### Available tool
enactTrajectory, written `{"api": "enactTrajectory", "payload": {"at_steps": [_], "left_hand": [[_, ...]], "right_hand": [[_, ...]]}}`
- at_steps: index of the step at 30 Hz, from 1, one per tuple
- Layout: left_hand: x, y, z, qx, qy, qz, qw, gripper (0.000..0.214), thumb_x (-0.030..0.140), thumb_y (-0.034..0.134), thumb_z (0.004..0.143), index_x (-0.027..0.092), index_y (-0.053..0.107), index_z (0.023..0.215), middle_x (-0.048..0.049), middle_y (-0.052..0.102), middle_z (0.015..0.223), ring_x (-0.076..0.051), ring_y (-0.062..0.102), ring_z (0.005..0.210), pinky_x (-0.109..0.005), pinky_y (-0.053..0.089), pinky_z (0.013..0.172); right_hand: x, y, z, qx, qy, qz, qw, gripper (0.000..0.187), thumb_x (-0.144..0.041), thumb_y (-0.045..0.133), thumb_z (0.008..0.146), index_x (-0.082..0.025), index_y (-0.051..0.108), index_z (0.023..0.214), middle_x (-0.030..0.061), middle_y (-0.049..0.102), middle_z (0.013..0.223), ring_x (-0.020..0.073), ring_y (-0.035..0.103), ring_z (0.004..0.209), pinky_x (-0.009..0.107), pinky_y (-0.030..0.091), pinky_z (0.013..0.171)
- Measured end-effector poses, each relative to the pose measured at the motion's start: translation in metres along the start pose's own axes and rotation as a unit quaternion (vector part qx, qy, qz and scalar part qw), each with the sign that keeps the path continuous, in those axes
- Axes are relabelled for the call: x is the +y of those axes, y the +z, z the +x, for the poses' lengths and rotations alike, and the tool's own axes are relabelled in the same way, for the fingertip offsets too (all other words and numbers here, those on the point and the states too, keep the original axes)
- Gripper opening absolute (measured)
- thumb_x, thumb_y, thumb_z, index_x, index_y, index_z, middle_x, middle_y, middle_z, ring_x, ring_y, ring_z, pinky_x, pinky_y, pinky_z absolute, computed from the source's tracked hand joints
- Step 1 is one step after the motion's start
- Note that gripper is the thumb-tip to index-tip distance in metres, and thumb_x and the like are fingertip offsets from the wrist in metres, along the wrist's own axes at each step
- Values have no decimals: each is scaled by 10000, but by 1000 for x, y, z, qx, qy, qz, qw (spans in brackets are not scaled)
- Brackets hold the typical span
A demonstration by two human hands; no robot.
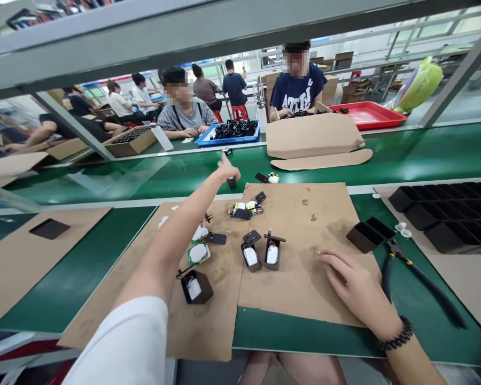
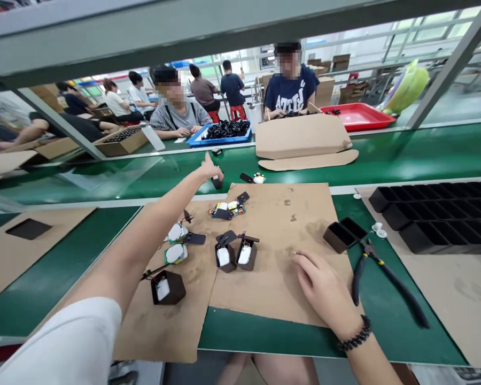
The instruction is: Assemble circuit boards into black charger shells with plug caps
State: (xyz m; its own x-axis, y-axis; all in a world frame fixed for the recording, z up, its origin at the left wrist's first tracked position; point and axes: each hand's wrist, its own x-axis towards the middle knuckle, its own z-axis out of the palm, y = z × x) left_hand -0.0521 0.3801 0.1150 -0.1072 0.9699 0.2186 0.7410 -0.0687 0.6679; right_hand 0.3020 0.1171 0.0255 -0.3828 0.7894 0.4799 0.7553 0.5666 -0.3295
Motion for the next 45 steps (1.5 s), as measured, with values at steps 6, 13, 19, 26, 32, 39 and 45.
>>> {"api": "enactTrajectory", "payload": {"at_steps": [6, 13, 19, 26, 32, 39, 45], "left_hand": [[47, 61, 13, -138, -24, 156, 978, 776, 374, 876, 732, 214, 539, 1413, -129, 550, 1482, -359, 508, 1398, -474, 438, 1166], [67, 83, -7, -137, -19, 266, 954, 442, 362, 668, 944, 139, 579, 1314, -145, 615, 1342, -278, 626, 1213, -506, 541, 1034], [115, 60, -61, -203, 165, 180, 948, 487, 224, 694, 814, 153, 575, 1282, -131, 650, 1367, -286, 618, 1254, -371, 474, 1065], [140, 66, -206, -444, 359, 118, 813, 495, 312, 753, 772, 183, 549, 1204, -108, 724, 1183, -267, 693, 1097, -404, 472, 1044], [185, 80, -208, -386, 245, 98, 884, 593, 466, 663, 853, 172, 466, 1328, -163, 616, 1405, -297, 622, 1267, -371, 495, 1013], [220, 141, -211, -339, 183, 139, 912, 567, 491, 699, 835, 76, 560, 1195, -251, 699, 1225, -369, 697, 1126, -371, 539, 861], [221, 94, -220, -300, 185, 117, 929, 408, 302, 692, 815, 105, 556, 1145, -194, 724, 1120, -336, 710, 1042, -355, 539, 805]], "right_hand": [[-3, 0, 1, 9, 12, 29, 999, 244, -215, 442, 1017, -219, 685, 1034, 65, 767, 1115, 209, 766, 962, 336, 650, 801], [-3, -2, 3, 21, 46, 100, 994, 211, -216, 487, 986, -231, 696, 1010, 46, 786, 1022, 224, 765, 882, 361, 632, 745], [-5, -11, 3, 87, 92, 97, 987, 219, -232, 484, 990, -205, 694, 1045, 85, 765, 1025, 231, 735, 923, 380, 610, 834], [-36, -15, -37, 103, 118, 63, 986, 339, -306, 519, 996, -235, 588, 1320, 129, 624, 1377, 262, 586, 1315, 455, 502, 1120], [-48, 7, -41, 5, 115, 4, 993, 337, -291, 680, 916, -273, 643, 1250, 113, 666, 1286, 325, 574, 1265, 494, 522, 1012], [-45, -1, -37, 9, 183, -87, 979, 353, -503, 614, 944, -185, 662, 1090, 162, 669, 951, 353, 595, 975, 446, 477, 798], [-43, -21, -58, -21, 190, -10, 981, 387, -375, 680, 911, -236, 642, 1271, 153, 683, 1204, 350, 579, 1128, 463, 457, 917]]}}
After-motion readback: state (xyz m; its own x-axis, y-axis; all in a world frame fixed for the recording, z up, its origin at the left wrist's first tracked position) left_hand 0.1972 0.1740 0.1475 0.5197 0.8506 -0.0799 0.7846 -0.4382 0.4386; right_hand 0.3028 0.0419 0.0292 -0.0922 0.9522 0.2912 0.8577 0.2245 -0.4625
